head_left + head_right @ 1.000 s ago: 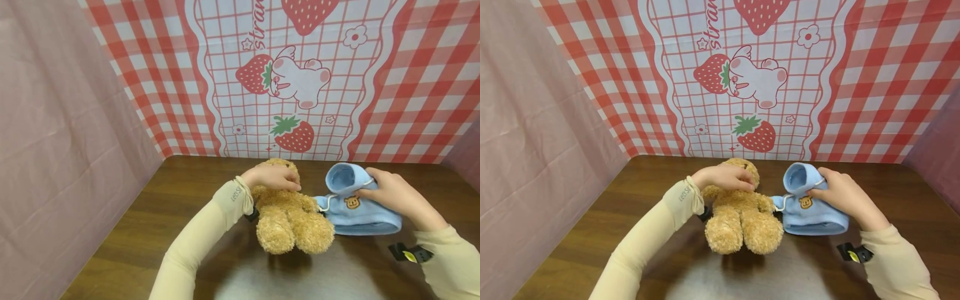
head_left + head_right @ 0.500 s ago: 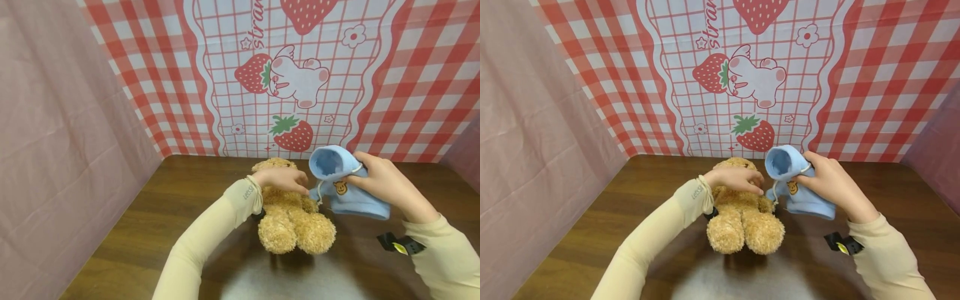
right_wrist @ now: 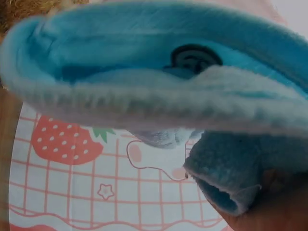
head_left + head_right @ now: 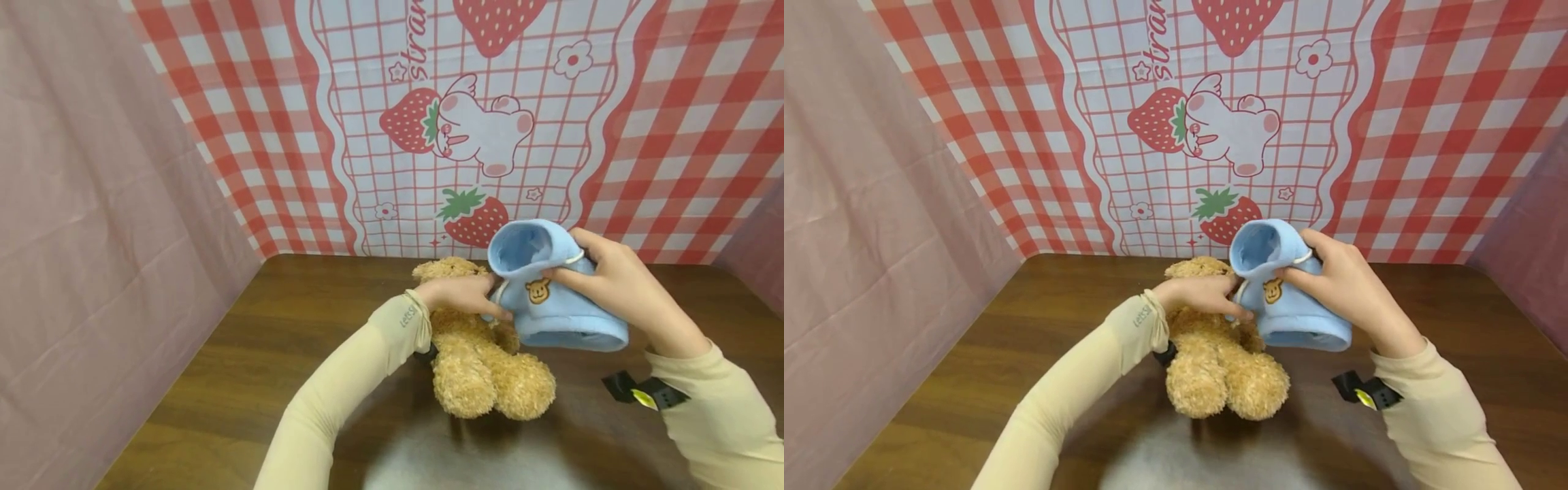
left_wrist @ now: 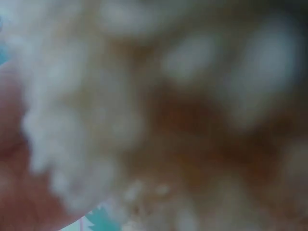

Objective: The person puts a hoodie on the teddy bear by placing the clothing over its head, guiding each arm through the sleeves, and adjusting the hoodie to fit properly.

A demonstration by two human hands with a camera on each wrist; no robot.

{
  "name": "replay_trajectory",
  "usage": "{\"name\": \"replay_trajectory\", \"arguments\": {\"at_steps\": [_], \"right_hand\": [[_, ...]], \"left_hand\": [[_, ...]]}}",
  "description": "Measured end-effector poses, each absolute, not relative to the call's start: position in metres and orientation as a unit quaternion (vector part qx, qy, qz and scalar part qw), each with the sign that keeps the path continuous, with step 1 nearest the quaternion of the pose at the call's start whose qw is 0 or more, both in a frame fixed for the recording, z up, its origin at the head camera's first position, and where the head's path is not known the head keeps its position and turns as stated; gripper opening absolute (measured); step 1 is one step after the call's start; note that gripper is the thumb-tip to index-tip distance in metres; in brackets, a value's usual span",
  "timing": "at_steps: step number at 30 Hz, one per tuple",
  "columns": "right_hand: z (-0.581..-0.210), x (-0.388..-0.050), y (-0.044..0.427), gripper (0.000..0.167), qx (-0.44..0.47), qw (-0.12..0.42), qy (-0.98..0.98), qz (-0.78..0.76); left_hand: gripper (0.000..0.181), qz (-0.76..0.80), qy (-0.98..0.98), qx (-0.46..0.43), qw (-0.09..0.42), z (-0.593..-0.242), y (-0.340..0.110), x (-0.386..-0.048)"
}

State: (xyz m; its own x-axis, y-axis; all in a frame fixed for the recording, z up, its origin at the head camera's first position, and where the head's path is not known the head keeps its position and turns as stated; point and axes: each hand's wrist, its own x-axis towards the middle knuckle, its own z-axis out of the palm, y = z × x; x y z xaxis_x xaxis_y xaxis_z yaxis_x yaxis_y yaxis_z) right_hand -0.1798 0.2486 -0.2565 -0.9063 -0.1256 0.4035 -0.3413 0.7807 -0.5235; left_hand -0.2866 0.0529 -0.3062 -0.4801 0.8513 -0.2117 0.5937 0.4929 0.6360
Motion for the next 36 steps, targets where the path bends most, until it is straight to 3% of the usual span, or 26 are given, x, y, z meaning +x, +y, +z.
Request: {"name": "replay_trajectory", "arguments": {"at_steps": [7, 13, 19, 25, 29, 32, 36], "right_hand": [[-0.257, -0.186, 0.252, 0.047, 0.11, 0.193, -0.925, 0.307], [-0.265, -0.193, 0.252, 0.048, 0.116, 0.194, -0.933, 0.28], [-0.27, -0.197, 0.251, 0.054, 0.105, 0.181, -0.939, 0.272], [-0.274, -0.202, 0.254, 0.046, 0.094, 0.161, -0.939, 0.288], [-0.28, -0.207, 0.256, 0.032, 0.125, 0.155, -0.925, 0.324], [-0.286, -0.21, 0.256, 0.025, 0.157, 0.151, -0.904, 0.368], [-0.292, -0.218, 0.256, 0.03, 0.19, 0.155, -0.868, 0.431]], "left_hand": [[0.032, 0.304, 0.819, 0.419, 0.247, -0.296, 0.034, -0.293], [0.049, 0.367, 0.806, 0.395, 0.243, -0.287, 0.012, -0.294], [0.075, 0.351, 0.857, 0.317, 0.204, -0.281, -0.006, -0.289], [0.071, 0.421, 0.833, 0.302, 0.191, -0.279, -0.019, -0.282], [0.058, 0.461, 0.81, 0.309, 0.189, -0.281, -0.026, -0.28], [0.031, 0.497, 0.788, 0.32, 0.171, -0.283, -0.03, -0.279], [0.029, 0.553, 0.766, 0.299, 0.136, -0.284, -0.034, -0.28]]}}
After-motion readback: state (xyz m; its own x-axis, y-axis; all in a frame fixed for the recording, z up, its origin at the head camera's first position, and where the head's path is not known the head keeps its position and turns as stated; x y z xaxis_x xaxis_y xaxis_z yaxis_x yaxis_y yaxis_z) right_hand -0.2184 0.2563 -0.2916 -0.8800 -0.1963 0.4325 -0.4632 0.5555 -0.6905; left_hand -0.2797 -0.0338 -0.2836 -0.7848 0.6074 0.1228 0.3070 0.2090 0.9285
